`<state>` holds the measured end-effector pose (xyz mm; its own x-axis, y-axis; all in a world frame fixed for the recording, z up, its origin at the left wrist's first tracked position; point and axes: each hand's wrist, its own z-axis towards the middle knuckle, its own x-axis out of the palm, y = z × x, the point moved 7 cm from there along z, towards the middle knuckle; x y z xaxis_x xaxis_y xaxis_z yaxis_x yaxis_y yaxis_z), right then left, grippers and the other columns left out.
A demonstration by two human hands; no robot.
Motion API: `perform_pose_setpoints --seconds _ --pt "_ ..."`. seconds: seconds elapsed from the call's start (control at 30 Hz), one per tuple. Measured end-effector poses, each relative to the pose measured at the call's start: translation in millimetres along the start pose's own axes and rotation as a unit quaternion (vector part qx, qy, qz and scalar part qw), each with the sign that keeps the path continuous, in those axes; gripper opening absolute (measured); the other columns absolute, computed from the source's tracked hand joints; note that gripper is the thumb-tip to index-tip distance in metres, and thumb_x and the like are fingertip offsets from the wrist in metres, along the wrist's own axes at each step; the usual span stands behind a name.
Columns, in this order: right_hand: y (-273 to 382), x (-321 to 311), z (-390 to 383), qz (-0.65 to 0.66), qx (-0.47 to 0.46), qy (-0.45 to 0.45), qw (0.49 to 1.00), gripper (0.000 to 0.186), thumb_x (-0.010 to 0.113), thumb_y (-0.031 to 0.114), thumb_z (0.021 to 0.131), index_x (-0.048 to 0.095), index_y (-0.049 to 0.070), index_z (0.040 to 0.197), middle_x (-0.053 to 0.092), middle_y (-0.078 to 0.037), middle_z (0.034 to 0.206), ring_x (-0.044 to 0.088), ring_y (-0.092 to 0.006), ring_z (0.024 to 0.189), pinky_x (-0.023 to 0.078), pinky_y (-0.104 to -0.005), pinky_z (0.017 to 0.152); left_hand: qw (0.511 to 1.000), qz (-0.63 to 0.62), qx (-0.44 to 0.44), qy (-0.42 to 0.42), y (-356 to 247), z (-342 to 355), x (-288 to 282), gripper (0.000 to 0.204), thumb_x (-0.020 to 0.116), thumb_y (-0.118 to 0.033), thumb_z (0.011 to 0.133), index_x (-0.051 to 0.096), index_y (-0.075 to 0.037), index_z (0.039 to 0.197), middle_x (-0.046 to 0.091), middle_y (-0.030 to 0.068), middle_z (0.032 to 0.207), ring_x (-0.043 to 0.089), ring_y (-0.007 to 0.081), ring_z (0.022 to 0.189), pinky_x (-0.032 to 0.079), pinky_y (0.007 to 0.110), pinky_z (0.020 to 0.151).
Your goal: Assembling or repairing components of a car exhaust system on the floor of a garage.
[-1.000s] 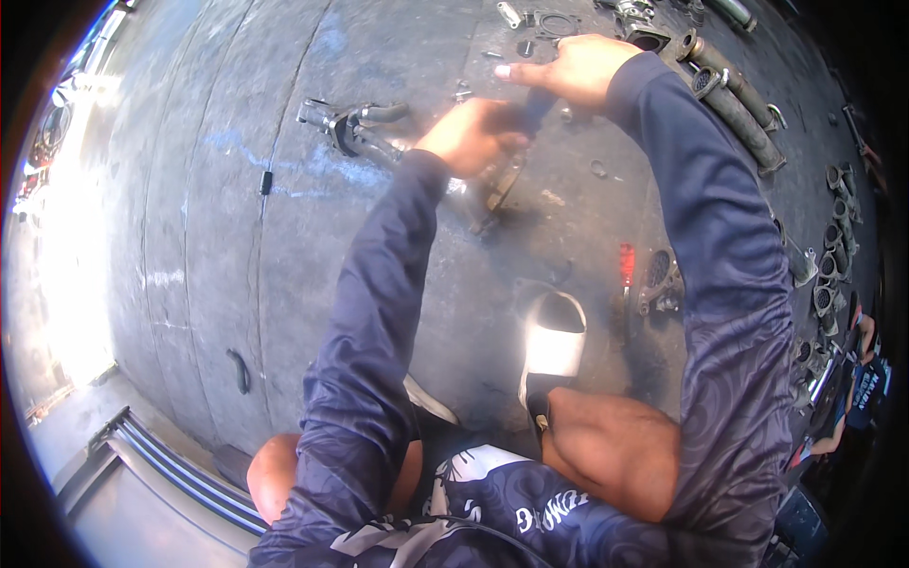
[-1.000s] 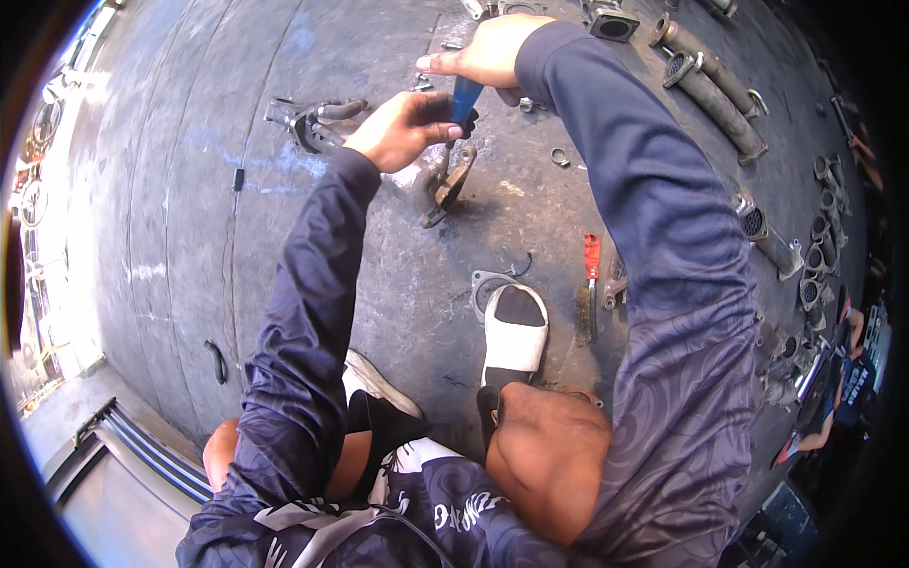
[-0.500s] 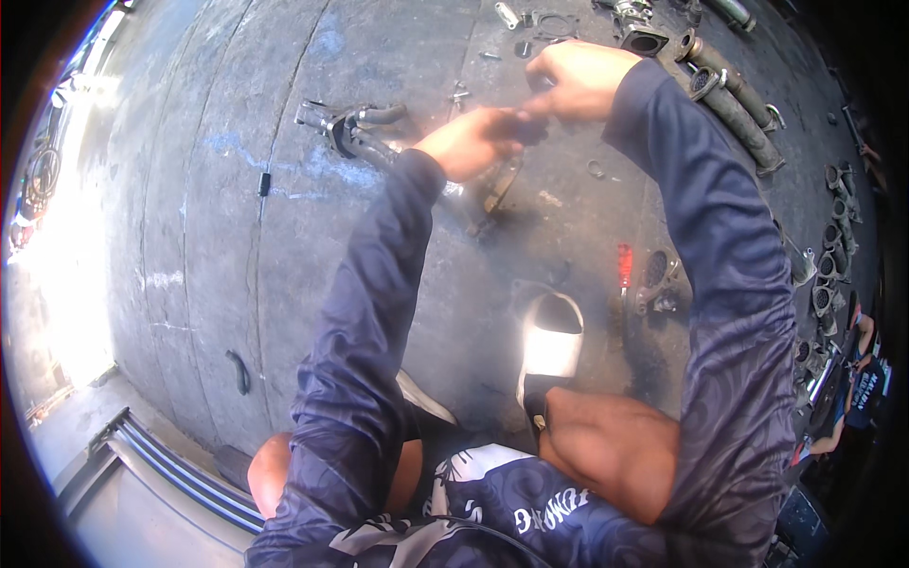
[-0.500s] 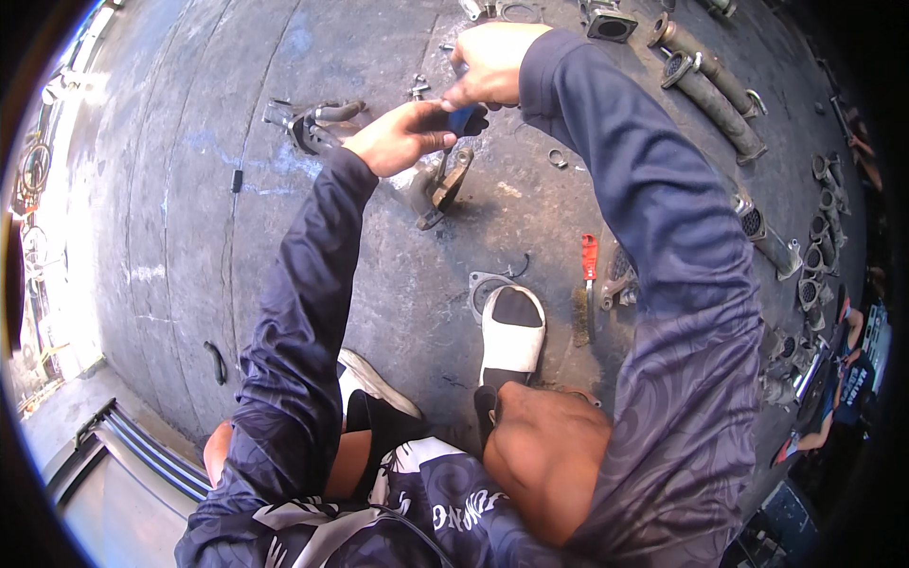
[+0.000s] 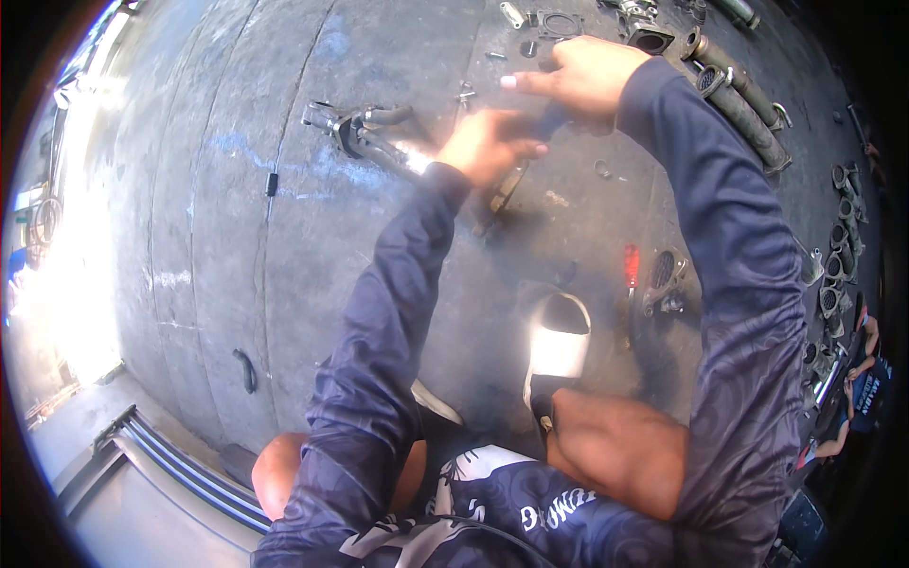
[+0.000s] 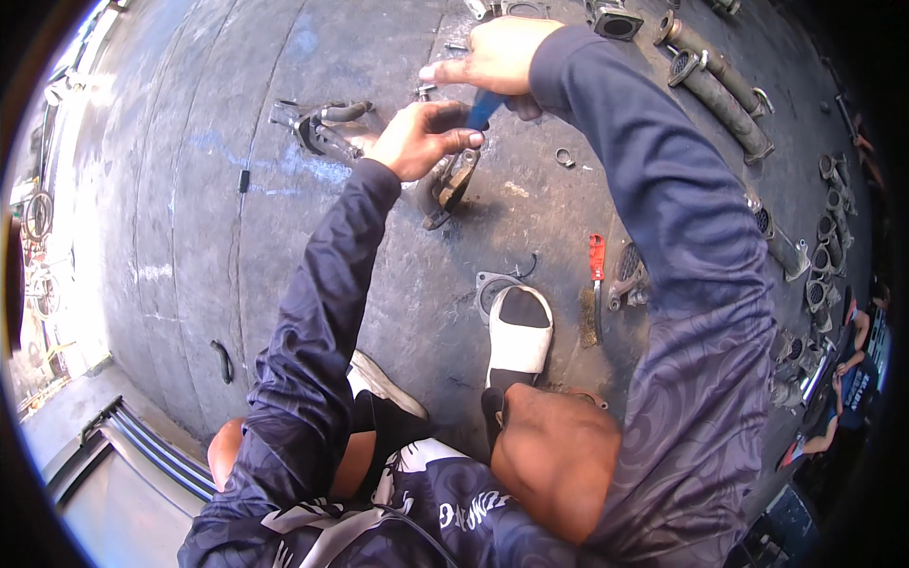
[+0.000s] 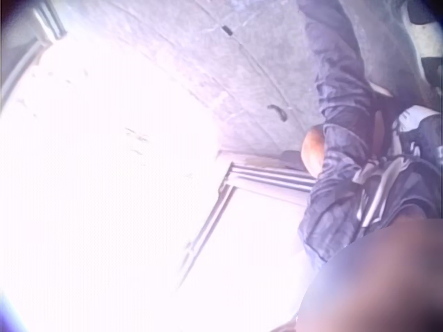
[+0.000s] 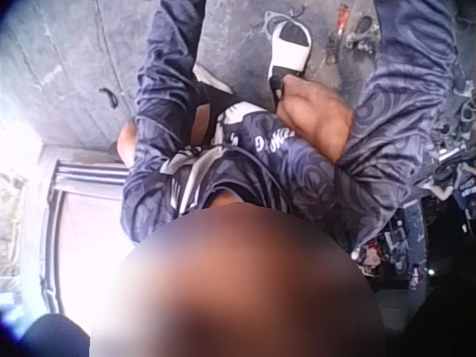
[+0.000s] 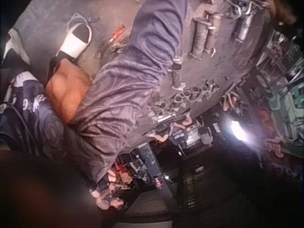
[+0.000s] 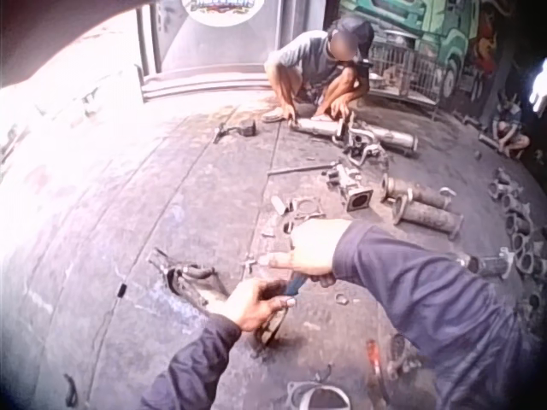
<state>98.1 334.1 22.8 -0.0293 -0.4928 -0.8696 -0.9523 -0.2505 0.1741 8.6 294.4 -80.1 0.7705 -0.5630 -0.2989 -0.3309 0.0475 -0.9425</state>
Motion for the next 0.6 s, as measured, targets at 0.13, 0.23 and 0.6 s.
perform_pose_setpoints --seconds 0.13,0.23,0.6 --pt "9.4 8.7 2.1 -0.094 -0.035 0.019 0.995 0.041 0.071 0.036 0.077 0.067 -0.003 0.086 0.067 -0.019 0.077 0.067 -0.0308 0.075 0.052 -0.0395 0.07 0.995 -0.076 0.024 -0.061 25.1 4.6 -0.5 0.045 0.081 -0.026 0.07 0.067 -0.001 0.105 0.07 0.0138 0.097 0.066 0.0217 0.092 0.049 0.033 0.084" --pt "16.3 6.3 0.9 -0.112 -0.099 -0.02 0.989 0.033 0.076 0.025 0.071 0.069 -0.002 0.088 0.068 -0.021 0.085 0.066 -0.0347 0.082 0.053 -0.0395 0.074 0.998 -0.012 0.007 -0.063 14.4 3.3 -4.3 0.044 0.079 -0.024 0.072 0.066 0.001 0.105 0.07 0.0143 0.097 0.066 0.0221 0.093 0.049 0.033 0.085" --pt "38.3 3.3 11.8 -0.014 -0.099 0.026 0.995 0.03 0.07 0.027 0.073 0.068 -0.002 0.082 0.067 -0.016 0.075 0.066 -0.0291 0.071 0.053 -0.0372 0.069 0.997 -0.031 -0.006 -0.065 12.9 -7.7 -13.6 0.041 0.08 -0.022 0.076 0.064 0.003 0.104 0.07 0.0092 0.097 0.064 0.0166 0.091 0.049 0.032 0.086"
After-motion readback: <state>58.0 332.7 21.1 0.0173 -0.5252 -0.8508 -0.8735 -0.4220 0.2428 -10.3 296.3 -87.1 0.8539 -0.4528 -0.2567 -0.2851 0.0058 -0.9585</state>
